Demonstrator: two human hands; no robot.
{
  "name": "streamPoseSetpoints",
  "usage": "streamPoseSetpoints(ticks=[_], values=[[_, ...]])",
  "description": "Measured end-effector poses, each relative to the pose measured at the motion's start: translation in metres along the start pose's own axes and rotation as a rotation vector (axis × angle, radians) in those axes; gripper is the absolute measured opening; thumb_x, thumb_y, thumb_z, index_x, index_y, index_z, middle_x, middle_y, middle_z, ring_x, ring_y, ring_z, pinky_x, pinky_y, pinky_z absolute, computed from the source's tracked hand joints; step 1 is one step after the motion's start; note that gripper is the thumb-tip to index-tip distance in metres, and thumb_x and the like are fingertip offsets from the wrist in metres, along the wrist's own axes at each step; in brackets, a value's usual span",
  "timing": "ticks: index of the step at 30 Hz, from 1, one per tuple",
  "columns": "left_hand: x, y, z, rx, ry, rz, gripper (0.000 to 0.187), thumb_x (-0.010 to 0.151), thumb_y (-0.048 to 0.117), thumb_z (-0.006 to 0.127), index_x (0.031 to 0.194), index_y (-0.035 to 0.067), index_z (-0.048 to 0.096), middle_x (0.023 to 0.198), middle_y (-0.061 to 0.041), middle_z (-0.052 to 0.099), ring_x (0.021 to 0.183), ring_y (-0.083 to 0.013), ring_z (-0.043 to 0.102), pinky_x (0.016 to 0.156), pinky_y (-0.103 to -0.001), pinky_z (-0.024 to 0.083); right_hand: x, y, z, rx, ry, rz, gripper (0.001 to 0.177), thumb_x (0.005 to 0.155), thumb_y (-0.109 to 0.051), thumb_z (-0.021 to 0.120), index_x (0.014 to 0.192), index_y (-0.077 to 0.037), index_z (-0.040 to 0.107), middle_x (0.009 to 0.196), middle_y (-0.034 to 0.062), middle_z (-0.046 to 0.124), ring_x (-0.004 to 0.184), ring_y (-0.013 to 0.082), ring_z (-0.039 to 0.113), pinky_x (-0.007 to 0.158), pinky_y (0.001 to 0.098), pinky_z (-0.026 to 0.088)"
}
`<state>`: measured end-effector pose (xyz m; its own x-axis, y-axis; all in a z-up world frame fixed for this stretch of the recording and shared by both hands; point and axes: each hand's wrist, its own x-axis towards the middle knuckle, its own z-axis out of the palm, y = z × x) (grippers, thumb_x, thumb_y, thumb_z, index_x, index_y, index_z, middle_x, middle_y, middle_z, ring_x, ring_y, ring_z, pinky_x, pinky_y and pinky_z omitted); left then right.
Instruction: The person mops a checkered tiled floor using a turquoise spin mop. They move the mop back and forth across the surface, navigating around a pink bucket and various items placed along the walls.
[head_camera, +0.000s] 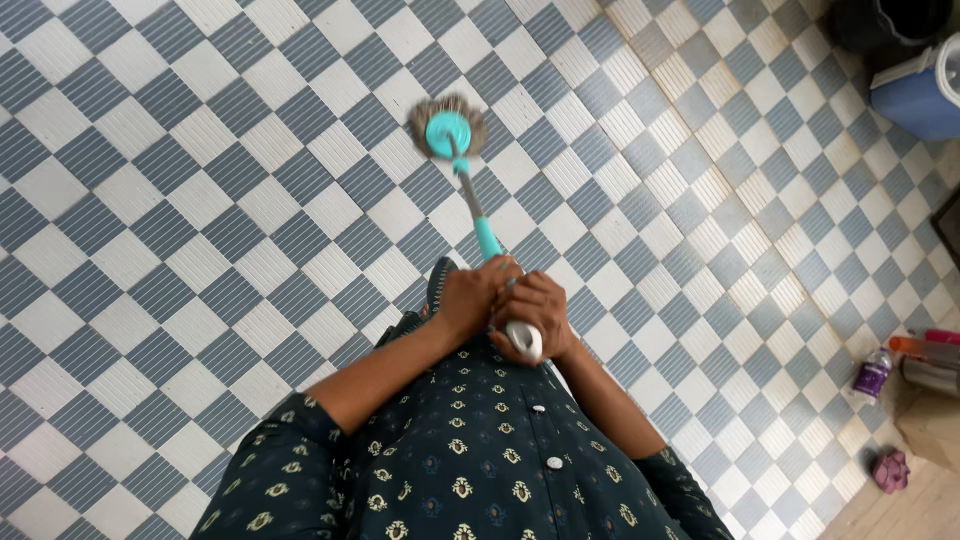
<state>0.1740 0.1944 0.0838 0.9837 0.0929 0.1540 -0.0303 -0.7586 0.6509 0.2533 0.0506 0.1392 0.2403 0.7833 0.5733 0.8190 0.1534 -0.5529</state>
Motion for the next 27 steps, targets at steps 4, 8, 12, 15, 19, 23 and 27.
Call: streamPoseSetpoints(ticks=[4,8,12,15,19,23,27], values=[[-0.011,0.001,-0.014,-0.085,0.047,-0.034,0.025,0.092,0.020,0.066,0.117,0.020,0.063,0.118,-0.003,0.072,0.072,-0.0242,0.075,0.058,-0.035,0.058,0.024,-0.008,0.008,0.056,0.079,-0.094,0.014,0.074,-0.023,0.077,0.075,-0.016,0.064,0.086,0.0029,0.069,0.077,0.0210,0.063,0.065,0.0339,0.046],[0.005,-0.046,0.015,-0.111,0.256,0.011,0.028,0.094,0.020,0.063,0.123,0.021,0.065,0.127,-0.006,0.069,0.082,-0.0256,0.075,0.063,-0.036,0.059,0.034,0.033,0.026,-0.054,0.004,-0.088,0.013,0.071,-0.022,0.077,0.076,-0.016,0.067,0.084,0.0030,0.066,0.078,0.0230,0.060,0.062,0.0367,0.047],[0.035,-0.122,0.041,-0.003,0.232,-0.132,0.023,0.096,0.022,0.061,0.118,0.028,0.068,0.130,0.009,0.069,0.085,-0.0214,0.076,0.068,-0.034,0.061,0.046,0.068,0.057,-0.211,-0.157,0.021,0.018,0.073,-0.024,0.079,0.087,-0.016,0.070,0.099,0.0057,0.068,0.091,0.0271,0.063,0.066,0.0378,0.056],[0.043,-0.158,0.044,0.012,0.244,-0.203,0.019,0.094,0.023,0.061,0.110,0.029,0.068,0.135,0.012,0.067,0.086,-0.0182,0.076,0.070,-0.031,0.061,0.058,0.073,0.074,-0.188,-0.245,0.167,0.018,0.079,-0.023,0.081,0.092,-0.016,0.070,0.106,0.0048,0.069,0.101,0.0260,0.068,0.071,0.0380,0.060],[0.037,-0.147,0.034,0.141,0.255,-0.132,0.021,0.095,0.019,0.061,0.114,0.027,0.066,0.136,0.011,0.068,0.082,-0.0192,0.077,0.064,-0.034,0.060,0.059,0.066,0.070,-0.192,-0.250,0.123,0.017,0.077,-0.025,0.080,0.090,-0.017,0.072,0.104,0.0043,0.070,0.097,0.0236,0.069,0.069,0.0379,0.060],[-0.011,-0.081,0.003,0.016,0.230,-0.073,0.027,0.095,0.027,0.064,0.121,0.021,0.064,0.128,-0.002,0.069,0.068,-0.0219,0.074,0.060,-0.037,0.059,0.044,0.035,0.054,-0.071,-0.216,-0.098,0.024,0.075,-0.035,0.080,0.088,-0.016,0.073,0.097,0.0069,0.071,0.077,0.0207,0.068,0.058,0.0327,0.053],[-0.052,-0.008,-0.038,-0.003,0.148,-0.125,0.027,0.094,0.024,0.063,0.119,0.015,0.064,0.126,-0.008,0.071,0.063,-0.0218,0.073,0.056,-0.036,0.058,0.038,-0.012,0.030,0.073,-0.187,-0.234,0.020,0.069,-0.032,0.079,0.079,-0.017,0.069,0.085,0.0031,0.067,0.075,0.0203,0.065,0.060,0.0339,0.048]])
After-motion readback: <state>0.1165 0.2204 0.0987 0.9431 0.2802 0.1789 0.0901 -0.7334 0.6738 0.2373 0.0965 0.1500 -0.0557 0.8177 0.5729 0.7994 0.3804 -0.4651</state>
